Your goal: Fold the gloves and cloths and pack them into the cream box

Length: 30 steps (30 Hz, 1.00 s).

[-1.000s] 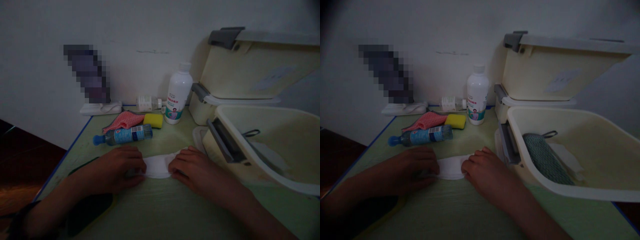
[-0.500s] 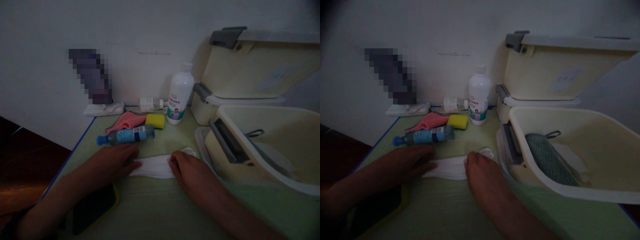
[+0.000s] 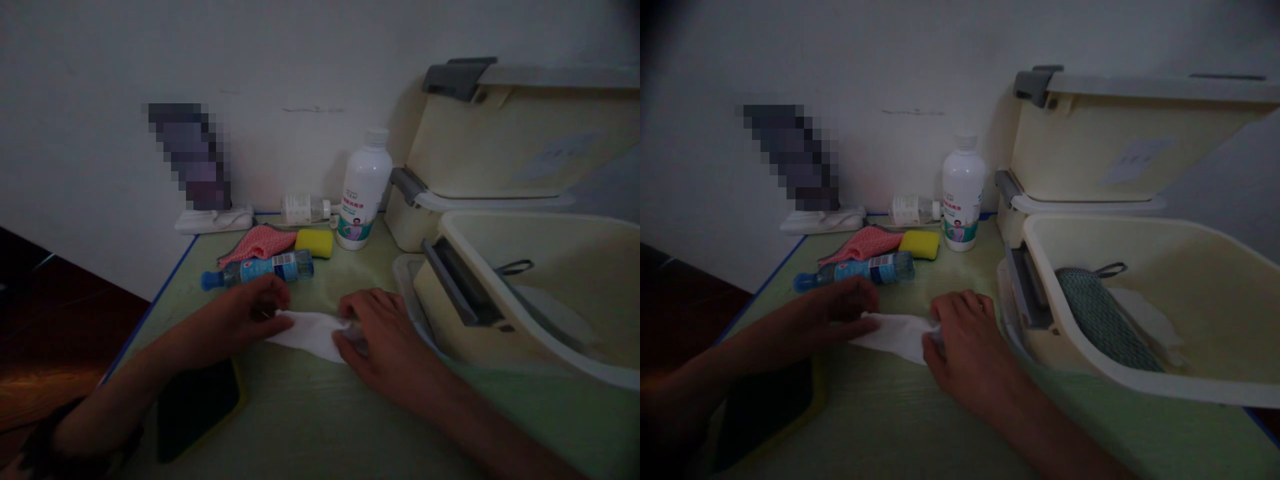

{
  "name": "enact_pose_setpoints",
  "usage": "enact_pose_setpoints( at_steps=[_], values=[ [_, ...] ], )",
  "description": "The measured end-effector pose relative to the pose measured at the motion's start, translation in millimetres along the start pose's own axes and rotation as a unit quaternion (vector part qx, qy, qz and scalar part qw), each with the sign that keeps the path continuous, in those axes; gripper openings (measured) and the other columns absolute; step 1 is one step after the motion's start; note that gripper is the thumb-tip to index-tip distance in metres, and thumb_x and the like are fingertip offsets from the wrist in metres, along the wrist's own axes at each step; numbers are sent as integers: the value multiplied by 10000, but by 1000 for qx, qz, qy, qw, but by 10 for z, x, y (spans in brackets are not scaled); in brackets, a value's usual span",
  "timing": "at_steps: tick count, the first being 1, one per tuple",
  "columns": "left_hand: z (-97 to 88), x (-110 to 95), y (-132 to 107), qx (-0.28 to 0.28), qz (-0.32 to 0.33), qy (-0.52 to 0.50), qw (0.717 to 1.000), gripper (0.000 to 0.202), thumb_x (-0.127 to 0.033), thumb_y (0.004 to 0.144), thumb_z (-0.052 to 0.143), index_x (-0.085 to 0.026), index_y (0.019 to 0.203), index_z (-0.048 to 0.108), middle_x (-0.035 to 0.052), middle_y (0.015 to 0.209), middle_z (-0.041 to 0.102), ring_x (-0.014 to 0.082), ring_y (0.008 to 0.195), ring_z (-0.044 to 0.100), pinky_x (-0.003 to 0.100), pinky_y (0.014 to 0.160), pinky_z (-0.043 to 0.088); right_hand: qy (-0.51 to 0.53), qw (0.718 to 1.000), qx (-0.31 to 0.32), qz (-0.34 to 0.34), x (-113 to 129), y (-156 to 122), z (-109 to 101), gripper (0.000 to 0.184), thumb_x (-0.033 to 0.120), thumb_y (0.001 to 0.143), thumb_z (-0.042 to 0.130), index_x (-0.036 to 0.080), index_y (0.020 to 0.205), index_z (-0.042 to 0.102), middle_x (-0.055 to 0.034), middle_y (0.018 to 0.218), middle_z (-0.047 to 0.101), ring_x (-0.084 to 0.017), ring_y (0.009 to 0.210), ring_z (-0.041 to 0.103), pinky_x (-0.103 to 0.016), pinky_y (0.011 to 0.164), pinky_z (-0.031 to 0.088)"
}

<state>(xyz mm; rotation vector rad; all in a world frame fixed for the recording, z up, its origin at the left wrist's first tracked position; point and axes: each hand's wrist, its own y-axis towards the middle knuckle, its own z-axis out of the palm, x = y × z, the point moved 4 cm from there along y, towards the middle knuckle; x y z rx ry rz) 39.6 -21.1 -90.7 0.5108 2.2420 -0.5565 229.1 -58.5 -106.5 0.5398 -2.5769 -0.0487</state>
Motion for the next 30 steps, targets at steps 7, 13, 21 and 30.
enact_pose_setpoints(
  at_steps=[7,13,21,30],
  values=[
    [-20,120,68,-14,22,-100,995,139,-319,859,510,-211,923,571,-30,799,593,121,730,570,211,640,461,183,975,118,32,19,6,-15,52,210,771,572,165,760,547,2,768,515,-121,682,487,-264,619,384],
    [-75,135,111,-121,17,-180,976,150,-321,853,508,-195,931,530,-28,781,545,118,656,569,220,570,494,417,876,193,145,-36,-22,77,321,342,754,634,209,997,472,3,841,572,-115,614,553,-219,478,415],
    [-9,62,86,-78,23,144,986,217,-352,862,455,-184,870,592,-8,679,593,155,604,558,274,568,433,52,998,10,41,-74,29,-65,258,216,802,607,183,1053,557,-76,1033,612,-231,978,549,-404,849,435],
    [93,-35,12,-63,137,241,959,194,-234,867,454,-205,965,619,56,995,565,192,884,563,331,790,460,7,996,73,-55,21,-52,-101,144,179,739,696,205,850,608,-20,920,579,-200,928,512,-350,804,424]
  ],
)
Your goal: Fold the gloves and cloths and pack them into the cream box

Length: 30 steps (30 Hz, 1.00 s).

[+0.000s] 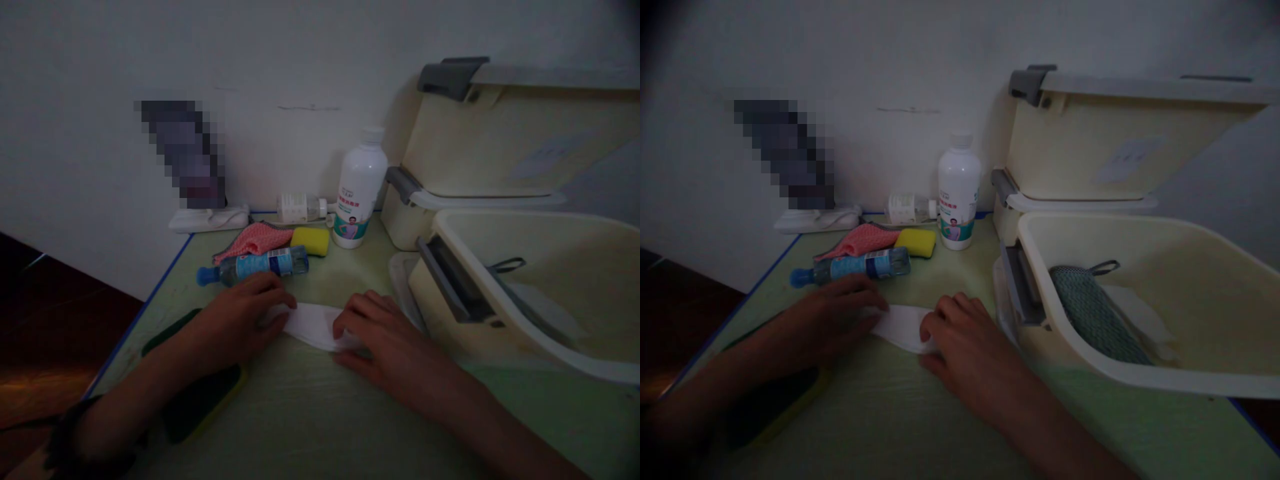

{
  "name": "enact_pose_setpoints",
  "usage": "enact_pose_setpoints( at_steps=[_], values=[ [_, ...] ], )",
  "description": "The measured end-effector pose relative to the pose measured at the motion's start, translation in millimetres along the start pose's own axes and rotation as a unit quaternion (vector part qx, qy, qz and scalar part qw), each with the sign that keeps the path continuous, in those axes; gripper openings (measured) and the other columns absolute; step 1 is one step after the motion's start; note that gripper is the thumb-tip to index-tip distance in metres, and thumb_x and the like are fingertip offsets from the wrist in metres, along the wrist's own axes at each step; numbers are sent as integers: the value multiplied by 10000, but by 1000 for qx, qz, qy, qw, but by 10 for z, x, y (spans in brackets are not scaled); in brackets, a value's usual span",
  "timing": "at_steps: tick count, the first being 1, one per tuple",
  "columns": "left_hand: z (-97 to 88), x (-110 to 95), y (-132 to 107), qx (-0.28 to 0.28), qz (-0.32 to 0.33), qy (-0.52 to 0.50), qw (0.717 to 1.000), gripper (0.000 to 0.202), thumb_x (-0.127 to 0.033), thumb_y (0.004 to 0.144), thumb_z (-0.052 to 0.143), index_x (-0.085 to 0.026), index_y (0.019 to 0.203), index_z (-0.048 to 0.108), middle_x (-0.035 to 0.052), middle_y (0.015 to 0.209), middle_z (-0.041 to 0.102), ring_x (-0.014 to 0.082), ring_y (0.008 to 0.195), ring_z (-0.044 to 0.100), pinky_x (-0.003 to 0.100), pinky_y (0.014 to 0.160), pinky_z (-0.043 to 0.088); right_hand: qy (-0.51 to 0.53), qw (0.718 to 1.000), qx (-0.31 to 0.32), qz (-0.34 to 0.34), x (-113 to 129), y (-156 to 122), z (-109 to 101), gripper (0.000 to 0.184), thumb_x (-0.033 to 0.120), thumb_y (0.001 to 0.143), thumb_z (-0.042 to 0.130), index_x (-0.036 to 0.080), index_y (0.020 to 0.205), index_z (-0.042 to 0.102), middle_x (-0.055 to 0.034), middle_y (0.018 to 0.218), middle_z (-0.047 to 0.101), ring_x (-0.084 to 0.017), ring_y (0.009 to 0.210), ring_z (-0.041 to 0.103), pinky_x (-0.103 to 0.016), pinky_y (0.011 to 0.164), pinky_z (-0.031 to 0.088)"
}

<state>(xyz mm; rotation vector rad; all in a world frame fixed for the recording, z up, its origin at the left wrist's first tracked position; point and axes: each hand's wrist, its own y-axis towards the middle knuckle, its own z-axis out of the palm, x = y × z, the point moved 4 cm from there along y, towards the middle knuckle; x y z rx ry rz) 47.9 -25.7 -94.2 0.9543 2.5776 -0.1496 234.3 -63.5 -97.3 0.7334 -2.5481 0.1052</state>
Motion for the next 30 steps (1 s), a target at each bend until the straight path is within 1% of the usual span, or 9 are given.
enact_pose_setpoints(
  at_steps=[2,5,8,11,18,22,24,27,30],
  values=[
    [25,-32,-13,26,37,-26,999,160,-242,843,520,-217,960,626,38,959,564,183,887,554,314,804,456,-4,1000,17,6,-4,-18,-9,138,141,739,690,192,830,599,-15,897,594,-193,900,527,-342,785,420],
    [62,-42,-21,61,65,-46,995,135,-219,823,565,-222,944,627,25,949,574,178,897,549,304,817,447,-17,999,20,26,-26,-26,-41,131,110,741,678,184,815,599,-11,854,608,-184,855,545,-328,752,412],
    [74,-30,-4,66,71,-55,994,143,-200,869,507,-215,948,626,26,938,587,165,887,554,289,813,437,-35,997,48,53,-39,-24,-51,92,106,745,671,171,753,607,-10,798,624,-175,796,561,-317,725,406],
    [74,-30,21,75,68,-61,993,172,-208,898,462,-208,913,634,25,914,595,157,860,561,276,793,433,-39,995,70,58,-19,-29,-51,95,100,765,646,167,707,612,-11,766,633,-166,764,570,-310,715,402],
    [21,-28,18,58,49,-102,992,197,-172,913,383,-193,905,579,32,944,578,146,855,552,251,790,436,5,998,34,51,-3,-43,-125,95,129,801,612,186,725,604,11,724,599,-137,721,558,-271,674,398],
    [0,-58,-9,72,45,-102,991,201,-159,907,353,-187,875,550,35,911,567,153,831,537,264,771,438,21,999,19,25,25,-54,-128,75,169,817,604,203,751,600,18,734,586,-133,734,545,-263,672,391],
    [-5,-92,-18,83,58,-82,991,179,-163,889,373,-183,858,548,37,879,558,165,816,526,281,759,433,17,999,35,12,44,-62,-88,72,160,811,606,200,752,602,13,763,601,-141,771,547,-270,695,393],
    [0,-139,-19,91,83,-52,991,130,-175,848,430,-180,845,560,36,845,553,180,805,518,297,744,424,14,997,79,1,64,-67,-6,63,155,803,611,192,753,618,4,802,630,-155,822,556,-289,741,397],
    [36,-119,4,87,59,-20,994,198,-223,885,394,-173,813,572,34,809,566,173,765,531,296,716,426,24,994,106,0,67,-71,40,110,189,853,549,190,797,643,-10,826,653,-165,846,576,-310,783,400]
  ],
)
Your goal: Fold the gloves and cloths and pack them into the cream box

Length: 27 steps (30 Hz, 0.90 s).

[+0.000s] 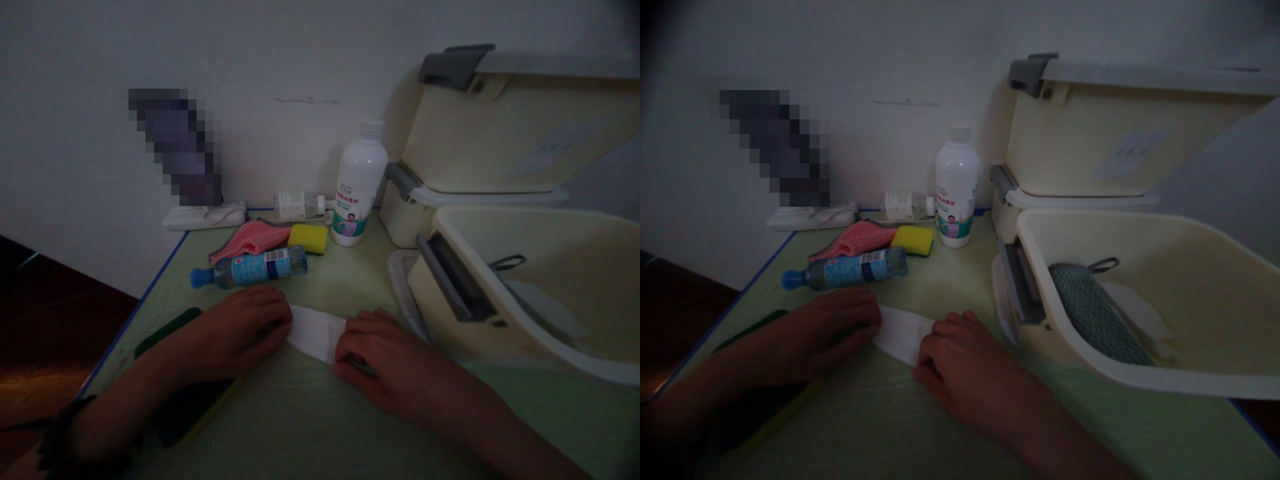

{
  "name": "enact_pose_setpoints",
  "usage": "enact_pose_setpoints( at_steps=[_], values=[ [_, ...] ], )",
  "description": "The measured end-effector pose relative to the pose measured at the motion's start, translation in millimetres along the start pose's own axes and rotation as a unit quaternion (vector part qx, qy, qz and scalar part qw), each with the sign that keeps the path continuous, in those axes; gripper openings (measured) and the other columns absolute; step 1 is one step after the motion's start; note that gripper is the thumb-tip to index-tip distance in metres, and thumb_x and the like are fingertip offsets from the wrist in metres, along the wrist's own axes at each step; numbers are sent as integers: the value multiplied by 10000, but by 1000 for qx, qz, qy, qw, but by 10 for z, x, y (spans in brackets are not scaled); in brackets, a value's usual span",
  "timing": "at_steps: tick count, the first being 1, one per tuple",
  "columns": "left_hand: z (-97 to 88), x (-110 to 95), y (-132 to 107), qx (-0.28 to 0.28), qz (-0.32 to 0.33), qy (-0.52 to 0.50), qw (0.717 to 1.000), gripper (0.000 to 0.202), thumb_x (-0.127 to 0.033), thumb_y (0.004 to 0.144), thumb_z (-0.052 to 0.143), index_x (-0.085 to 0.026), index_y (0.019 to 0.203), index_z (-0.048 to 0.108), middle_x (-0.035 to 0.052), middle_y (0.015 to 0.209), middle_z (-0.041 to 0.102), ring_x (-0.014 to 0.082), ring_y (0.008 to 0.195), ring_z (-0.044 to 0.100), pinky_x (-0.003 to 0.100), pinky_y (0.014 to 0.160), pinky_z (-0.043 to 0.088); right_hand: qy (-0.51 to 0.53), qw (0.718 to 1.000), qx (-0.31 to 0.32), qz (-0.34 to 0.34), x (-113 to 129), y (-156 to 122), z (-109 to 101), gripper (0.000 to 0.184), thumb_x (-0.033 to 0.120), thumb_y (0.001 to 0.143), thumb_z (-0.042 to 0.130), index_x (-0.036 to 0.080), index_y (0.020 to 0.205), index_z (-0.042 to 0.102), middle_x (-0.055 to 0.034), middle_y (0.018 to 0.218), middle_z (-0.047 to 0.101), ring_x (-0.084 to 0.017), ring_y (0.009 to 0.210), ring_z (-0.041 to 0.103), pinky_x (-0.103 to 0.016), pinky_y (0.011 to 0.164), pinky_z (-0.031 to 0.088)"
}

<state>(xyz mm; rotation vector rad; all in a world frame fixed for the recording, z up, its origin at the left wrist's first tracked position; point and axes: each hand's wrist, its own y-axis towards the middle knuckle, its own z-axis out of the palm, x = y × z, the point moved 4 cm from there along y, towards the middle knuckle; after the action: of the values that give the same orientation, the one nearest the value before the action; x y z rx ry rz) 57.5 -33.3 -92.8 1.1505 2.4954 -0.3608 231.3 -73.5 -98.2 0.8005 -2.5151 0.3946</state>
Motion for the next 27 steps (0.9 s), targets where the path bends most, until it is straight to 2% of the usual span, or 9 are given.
enact_pose_setpoints(
  at_steps=[4,7,10,12,17,20,24,27],
  values=[
    [51,95,28,-25,-68,48,996,251,-290,906,383,-175,773,562,28,774,589,165,707,552,282,640,427,-8,999,12,34,-22,-7,12,215,205,906,441,180,842,645,-40,792,664,-170,748,607,-288,667,412],
    [66,111,30,-34,-70,88,993,190,-286,885,420,-182,820,565,26,790,607,167,714,566,275,625,430,-17,997,-19,70,-44,17,-18,200,205,919,412,178,885,607,-29,733,645,-154,644,588,-269,581,393],
    [31,61,20,-48,-51,175,982,202,-271,888,408,-179,825,577,40,809,623,174,724,579,279,616,425,-25,994,-102,38,-32,69,-85,163,172,912,431,171,910,594,-45,859,628,-166,810,574,-287,712,426],
    [0,22,3,-45,-59,230,970,249,-269,901,380,-175,796,586,46,772,631,180,680,587,283,569,407,-41,993,-114,9,-30,97,-94,167,153,904,449,172,889,615,-55,919,611,-178,909,545,-305,794,418],
    [-27,-45,-60,10,-96,241,966,275,-301,898,393,-181,772,607,59,761,651,227,672,618,336,572,423,0,1000,-22,6,-56,67,-55,161,205,894,483,186,874,642,-29,844,639,-149,787,583,-264,702,419],
    [-13,-57,-78,16,-92,218,971,254,-285,889,409,-178,779,612,66,795,648,233,721,619,349,619,442,30,999,23,-3,-38,34,-31,166,295,888,501,209,844,636,6,746,654,-136,695,593,-246,611,391],
    [43,-59,-52,2,-95,174,980,312,-314,918,349,-178,827,615,64,816,637,221,737,617,340,649,448,-27,991,-64,115,-140,51,-69,197,328,893,482,171,826,581,-31,748,646,-155,638,584,-266,554,369],
    [104,-79,-18,-8,-106,125,986,328,-412,911,363,-191,873,602,54,827,636,223,739,617,332,640,440,-76,978,-87,171,-186,67,-56,241,384,883,480,160,844,559,-53,755,640,-186,624,592,-288,538,365]
  ],
)
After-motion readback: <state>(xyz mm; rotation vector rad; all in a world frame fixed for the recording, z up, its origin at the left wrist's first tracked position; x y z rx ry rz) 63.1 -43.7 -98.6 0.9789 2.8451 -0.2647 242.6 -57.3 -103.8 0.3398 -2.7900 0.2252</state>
